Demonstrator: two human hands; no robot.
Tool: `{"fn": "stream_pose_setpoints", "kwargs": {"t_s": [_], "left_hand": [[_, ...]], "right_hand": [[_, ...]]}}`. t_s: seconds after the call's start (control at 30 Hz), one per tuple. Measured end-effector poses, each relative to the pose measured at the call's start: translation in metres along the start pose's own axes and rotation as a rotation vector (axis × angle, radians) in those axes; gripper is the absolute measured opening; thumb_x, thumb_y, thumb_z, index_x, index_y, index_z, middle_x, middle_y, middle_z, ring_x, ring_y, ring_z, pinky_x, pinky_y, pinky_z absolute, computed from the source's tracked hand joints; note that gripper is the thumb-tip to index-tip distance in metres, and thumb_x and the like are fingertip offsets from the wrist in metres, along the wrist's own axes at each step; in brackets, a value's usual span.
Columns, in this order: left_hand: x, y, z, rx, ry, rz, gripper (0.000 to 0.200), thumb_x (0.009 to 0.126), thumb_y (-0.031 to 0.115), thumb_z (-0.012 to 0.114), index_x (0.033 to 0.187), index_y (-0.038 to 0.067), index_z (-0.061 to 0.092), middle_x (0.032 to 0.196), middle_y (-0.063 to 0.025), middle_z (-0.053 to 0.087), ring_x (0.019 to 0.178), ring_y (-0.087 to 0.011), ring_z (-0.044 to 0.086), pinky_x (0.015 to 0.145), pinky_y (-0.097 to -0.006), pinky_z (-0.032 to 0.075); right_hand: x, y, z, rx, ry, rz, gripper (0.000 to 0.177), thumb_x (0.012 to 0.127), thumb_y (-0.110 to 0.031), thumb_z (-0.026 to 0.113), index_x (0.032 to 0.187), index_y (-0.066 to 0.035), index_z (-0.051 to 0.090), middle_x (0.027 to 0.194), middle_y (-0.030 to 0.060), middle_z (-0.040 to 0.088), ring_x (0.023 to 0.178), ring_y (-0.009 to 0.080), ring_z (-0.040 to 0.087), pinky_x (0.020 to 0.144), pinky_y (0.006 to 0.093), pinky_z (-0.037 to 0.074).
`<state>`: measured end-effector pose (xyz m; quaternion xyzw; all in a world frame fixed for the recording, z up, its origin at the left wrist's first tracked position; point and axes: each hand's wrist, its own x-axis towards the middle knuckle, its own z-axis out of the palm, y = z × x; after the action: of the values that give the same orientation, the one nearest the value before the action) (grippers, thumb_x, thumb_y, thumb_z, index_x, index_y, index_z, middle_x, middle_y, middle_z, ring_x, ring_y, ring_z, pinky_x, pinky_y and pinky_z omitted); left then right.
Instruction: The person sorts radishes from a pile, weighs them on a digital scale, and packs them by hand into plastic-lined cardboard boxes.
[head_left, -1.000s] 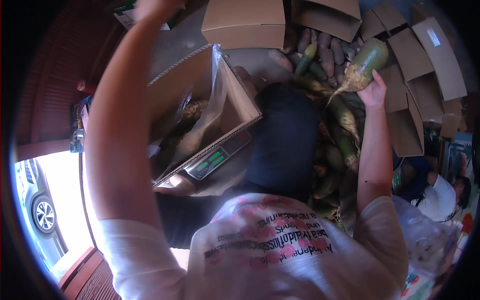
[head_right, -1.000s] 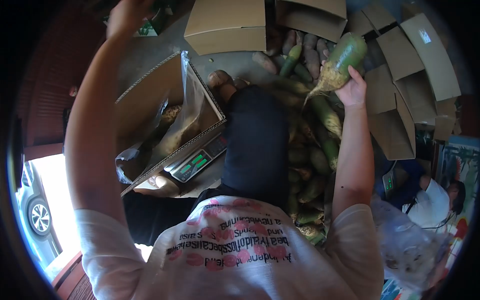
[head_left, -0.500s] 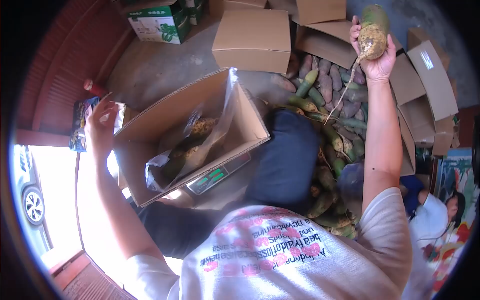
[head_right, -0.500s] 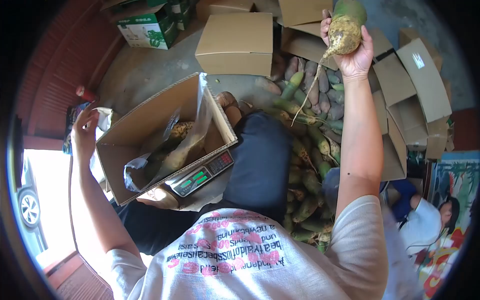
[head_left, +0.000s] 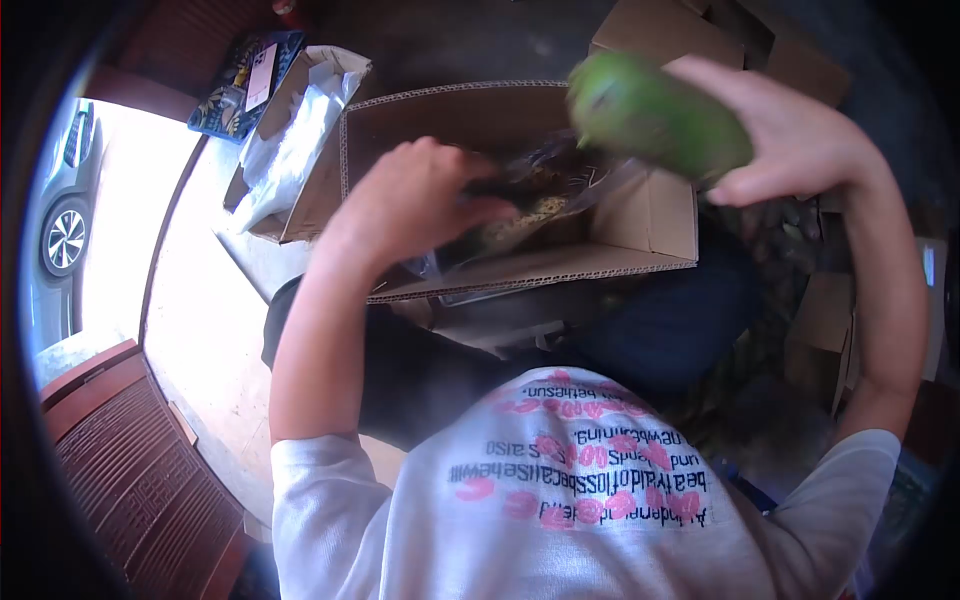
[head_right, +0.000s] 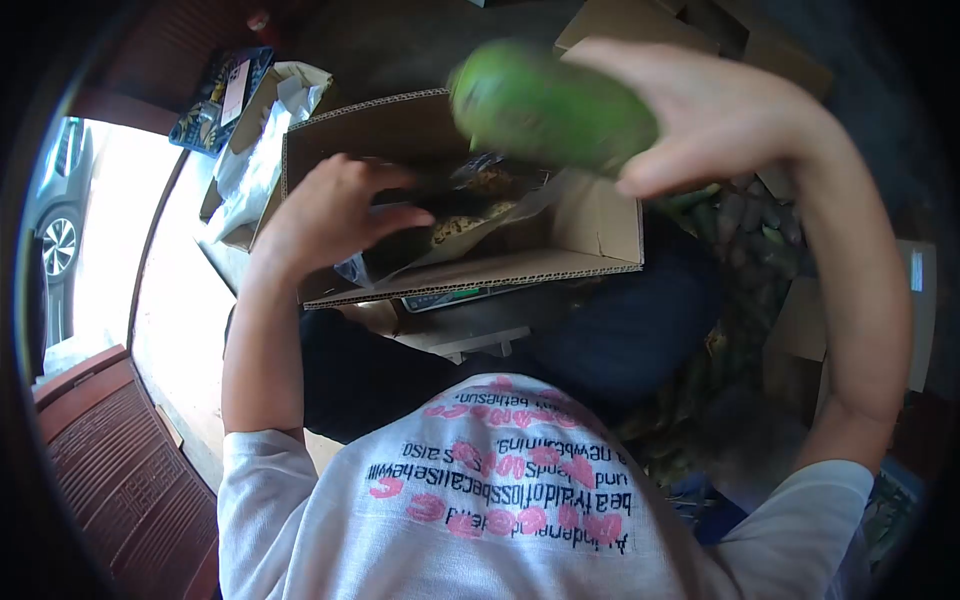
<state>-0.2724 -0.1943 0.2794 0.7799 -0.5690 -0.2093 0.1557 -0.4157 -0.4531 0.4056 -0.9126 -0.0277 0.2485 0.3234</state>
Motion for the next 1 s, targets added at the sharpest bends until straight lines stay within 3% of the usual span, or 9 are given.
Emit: {"fn": "stream_pose_setpoints", "kwargs": {"t_s": [0.07, 0.17, 0.37, 0.4, 0.5, 0.57, 0.67, 0.8, 1.0], "left_hand": [[0.0, -0.005, 0.03, 0.241, 0.288, 0.094, 0.032, 0.079, 0.019, 0.07, 0.106, 0.002, 0.064, 0.084, -0.0155, 0.067, 0.083, -0.0345, 0.066, 0.077, -0.0408, 0.053], [-0.003, -0.013, 0.026, 0.409, -0.13, -0.131, 0.027, 0.081, 0.006, 0.061, 0.107, 0.0, 0.06, 0.08, -0.0162, 0.066, 0.08, -0.0362, 0.066, 0.072, -0.0398, 0.055], [-0.012, -0.03, 0.012, -0.022, 0.262, -0.232, 0.023, 0.077, -0.005, 0.055, 0.099, -0.004, 0.057, 0.082, -0.0219, 0.065, 0.077, -0.0361, 0.067, 0.067, -0.0395, 0.056], [-0.014, -0.032, 0.009, -0.133, 0.312, -0.236, 0.02, 0.076, -0.004, 0.056, 0.096, -0.005, 0.056, 0.084, -0.023, 0.065, 0.078, -0.036, 0.067, 0.067, -0.0406, 0.056], [-0.016, -0.03, 0.002, -0.583, 0.247, -0.308, 0.036, 0.084, -0.007, 0.046, 0.119, -0.004, 0.051, 0.074, -0.0143, 0.063, 0.058, -0.0211, 0.066, 0.055, -0.0306, 0.054], [-0.02, -0.029, -0.003, -0.663, 0.248, -0.354, 0.038, 0.086, -0.006, 0.044, 0.123, -0.003, 0.048, 0.076, -0.0129, 0.063, 0.056, -0.0171, 0.065, 0.052, -0.0281, 0.053], [-0.023, -0.035, 0.0, -0.683, 0.257, -0.34, 0.04, 0.088, -0.005, 0.042, 0.127, -0.003, 0.044, 0.079, -0.0122, 0.062, 0.056, -0.0151, 0.065, 0.051, -0.0261, 0.053], [-0.024, -0.037, 0.002, -0.609, 0.252, -0.306, 0.038, 0.09, -0.004, 0.041, 0.128, -0.003, 0.043, 0.084, -0.0128, 0.062, 0.058, -0.0157, 0.065, 0.051, -0.0252, 0.053], [-0.018, -0.028, -0.003, -0.751, 0.255, -0.361, 0.041, 0.092, -0.004, 0.042, 0.132, -0.002, 0.041, 0.089, -0.0128, 0.062, 0.059, -0.0155, 0.065, 0.051, -0.0244, 0.052]], "right_hand": [[0.046, -0.01, 0.022, -0.277, -0.233, 0.156, 0.057, 0.065, -0.017, 0.069, 0.112, 0.006, 0.046, 0.088, 0.0228, 0.06, 0.087, 0.0339, 0.062, 0.07, 0.0409, 0.049], [0.096, -0.019, 0.058, -0.703, -0.425, 0.395, 0.067, 0.064, -0.018, 0.073, 0.121, 0.002, 0.045, 0.097, 0.02, 0.064, 0.099, 0.0349, 0.062, 0.081, 0.0407, 0.051], [0.163, 0.025, 0.102, -0.675, -0.591, 0.452, 0.081, 0.067, -0.024, 0.075, 0.134, 0.001, 0.038, 0.112, 0.0185, 0.062, 0.107, 0.0313, 0.06, 0.09, 0.0382, 0.05], [0.172, 0.028, 0.106, -0.62, -0.594, 0.432, 0.08, 0.068, -0.025, 0.075, 0.134, 0.001, 0.038, 0.116, 0.0189, 0.06, 0.109, 0.0317, 0.059, 0.091, 0.0386, 0.049], [0.192, 0.044, 0.131, -0.517, -0.499, 0.339, 0.077, 0.072, -0.028, 0.073, 0.134, 0.0, 0.039, 0.125, 0.0197, 0.054, 0.117, 0.0333, 0.053, 0.093, 0.0405, 0.048], [0.197, 0.07, 0.167, -0.541, -0.3, 0.231, 0.075, 0.074, -0.031, 0.072, 0.134, -0.001, 0.039, 0.131, 0.0195, 0.049, 0.121, 0.0347, 0.05, 0.095, 0.0424, 0.046], [0.213, 0.087, 0.194, -0.61, -0.309, 0.208, 0.069, 0.078, -0.032, 0.069, 0.133, -0.002, 0.04, 0.133, 0.0192, 0.045, 0.122, 0.0358, 0.047, 0.096, 0.0451, 0.045], [0.212, 0.081, 0.205, -0.507, -0.07, 0.08, 0.057, 0.08, -0.026, 0.066, 0.128, -0.002, 0.046, 0.128, 0.0192, 0.049, 0.113, 0.0341, 0.054, 0.09, 0.046, 0.048], [0.233, 0.07, 0.206, -0.512, -0.28, 0.182, 0.045, 0.085, -0.017, 0.052, 0.128, -0.004, 0.047, 0.115, 0.0203, 0.059, 0.099, 0.0352, 0.062, 0.084, 0.0459, 0.051]]}}
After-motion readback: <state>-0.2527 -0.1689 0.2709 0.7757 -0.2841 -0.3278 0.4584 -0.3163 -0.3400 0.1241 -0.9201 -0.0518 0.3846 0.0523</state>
